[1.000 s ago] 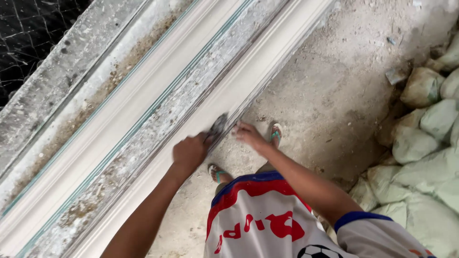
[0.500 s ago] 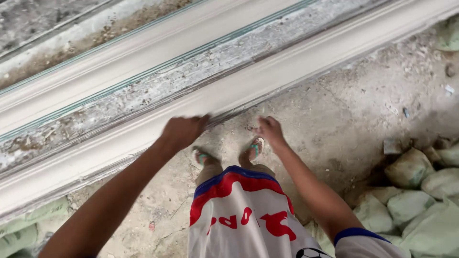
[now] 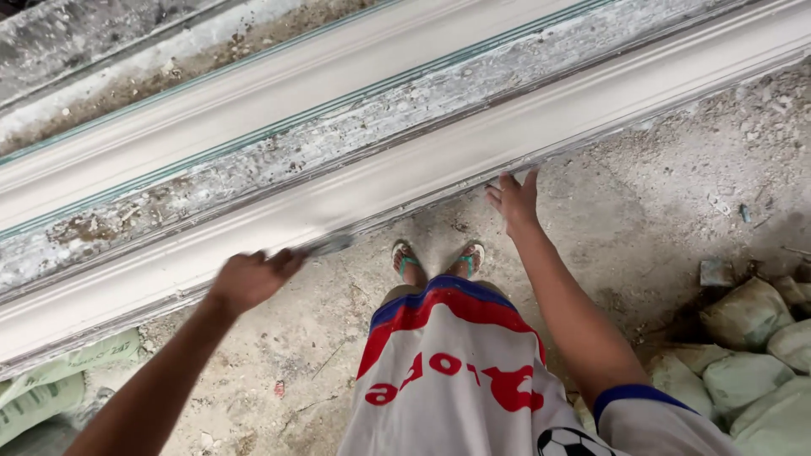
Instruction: The person is using a metal scraper to clean and shape long decorative plaster moldings on a workbench.
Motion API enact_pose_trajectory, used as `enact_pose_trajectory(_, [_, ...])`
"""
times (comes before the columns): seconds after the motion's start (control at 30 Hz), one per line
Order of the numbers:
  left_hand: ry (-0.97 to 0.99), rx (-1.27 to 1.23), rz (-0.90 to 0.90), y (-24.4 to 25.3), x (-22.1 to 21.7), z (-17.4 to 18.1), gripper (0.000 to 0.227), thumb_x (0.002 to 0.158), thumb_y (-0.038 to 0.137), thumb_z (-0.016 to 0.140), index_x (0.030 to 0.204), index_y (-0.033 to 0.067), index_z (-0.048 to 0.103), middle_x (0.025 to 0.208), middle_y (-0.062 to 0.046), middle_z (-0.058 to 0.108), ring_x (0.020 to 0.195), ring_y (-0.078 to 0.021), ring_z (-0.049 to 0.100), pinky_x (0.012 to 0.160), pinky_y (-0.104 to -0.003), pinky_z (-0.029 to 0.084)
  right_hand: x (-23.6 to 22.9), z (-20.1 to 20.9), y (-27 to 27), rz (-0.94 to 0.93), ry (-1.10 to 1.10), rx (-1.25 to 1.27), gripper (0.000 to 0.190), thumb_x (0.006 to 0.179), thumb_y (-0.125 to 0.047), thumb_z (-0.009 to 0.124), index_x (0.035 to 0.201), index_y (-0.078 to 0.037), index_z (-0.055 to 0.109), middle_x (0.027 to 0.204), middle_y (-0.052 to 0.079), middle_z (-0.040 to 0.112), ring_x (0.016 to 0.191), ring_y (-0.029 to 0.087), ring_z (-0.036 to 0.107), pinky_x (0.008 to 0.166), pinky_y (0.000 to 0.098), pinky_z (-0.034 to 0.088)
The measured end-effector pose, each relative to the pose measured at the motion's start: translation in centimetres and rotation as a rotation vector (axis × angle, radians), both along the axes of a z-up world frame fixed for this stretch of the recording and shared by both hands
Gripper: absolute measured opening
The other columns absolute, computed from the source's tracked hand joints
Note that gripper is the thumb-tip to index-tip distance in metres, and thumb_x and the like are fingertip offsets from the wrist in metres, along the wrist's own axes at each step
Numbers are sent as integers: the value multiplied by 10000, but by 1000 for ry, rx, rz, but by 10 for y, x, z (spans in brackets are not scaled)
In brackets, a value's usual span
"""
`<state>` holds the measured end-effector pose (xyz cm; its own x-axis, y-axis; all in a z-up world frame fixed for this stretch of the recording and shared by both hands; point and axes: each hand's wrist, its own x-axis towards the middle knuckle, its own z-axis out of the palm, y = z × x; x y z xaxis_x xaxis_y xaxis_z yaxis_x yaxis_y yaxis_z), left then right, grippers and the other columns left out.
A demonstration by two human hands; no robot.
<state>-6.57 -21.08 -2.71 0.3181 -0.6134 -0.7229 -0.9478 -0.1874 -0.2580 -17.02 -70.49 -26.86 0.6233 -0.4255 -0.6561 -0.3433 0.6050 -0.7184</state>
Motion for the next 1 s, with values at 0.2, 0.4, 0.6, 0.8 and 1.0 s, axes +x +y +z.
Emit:
enact_pose_trajectory(0.2, [155, -549, 126, -211, -13, -47, 418, 986, 115, 548, 1397, 128, 475, 1139, -104, 676, 603, -230, 705, 461, -372, 575, -5, 15, 5, -30, 32, -52, 959, 1035, -200, 567, 1602, -303, -200, 1571, 198, 454, 1245, 398, 655, 981, 471, 580])
enact_pose_trajectory(0.4, [152, -698, 77, -219, -13, -45, 286, 944, 92, 589, 1227, 67, 628, 949, -100, 717, 647, -261, 720, 460, -395, 558, -15, 6, -15, -14, 30, -20, 903, 1008, -95, 553, 1652, -268, -56, 1546, 147, 494, 1266, 360, 633, 979, 465, 563])
enact_pose_trajectory(0.6, [112, -539, -24, -82, 5, -3, 467, 892, 102, 593, 1359, 84, 584, 1028, -106, 705, 523, -244, 687, 389, -386, 535, -11, 20, -9, -15, 21, 35, 1007, 868, 99, 458, 1646, -248, -79, 1644, 177, 349, 1307, 312, 627, 1054, 446, 540])
enact_pose_trajectory(0.8, [153, -630, 38, -178, -8, -39, 183, 892, 73, 626, 1063, 59, 690, 988, -97, 713, 696, -268, 731, 495, -415, 566, -13, 19, 0, -69, -15, 63, 968, 933, 112, 448, 1642, -266, -94, 1682, 210, 260, 1316, 317, 612, 1075, 410, 518])
enact_pose_trajectory(1.0, [235, -805, 20, -347, -9, -103, 138, 934, 85, 597, 1000, 80, 718, 994, -105, 744, 735, -292, 754, 525, -429, 595, -14, 46, 5, -86, 86, 93, 916, 918, 111, 342, 1632, -320, -36, 1689, 107, 272, 1303, 341, 579, 1031, 465, 532])
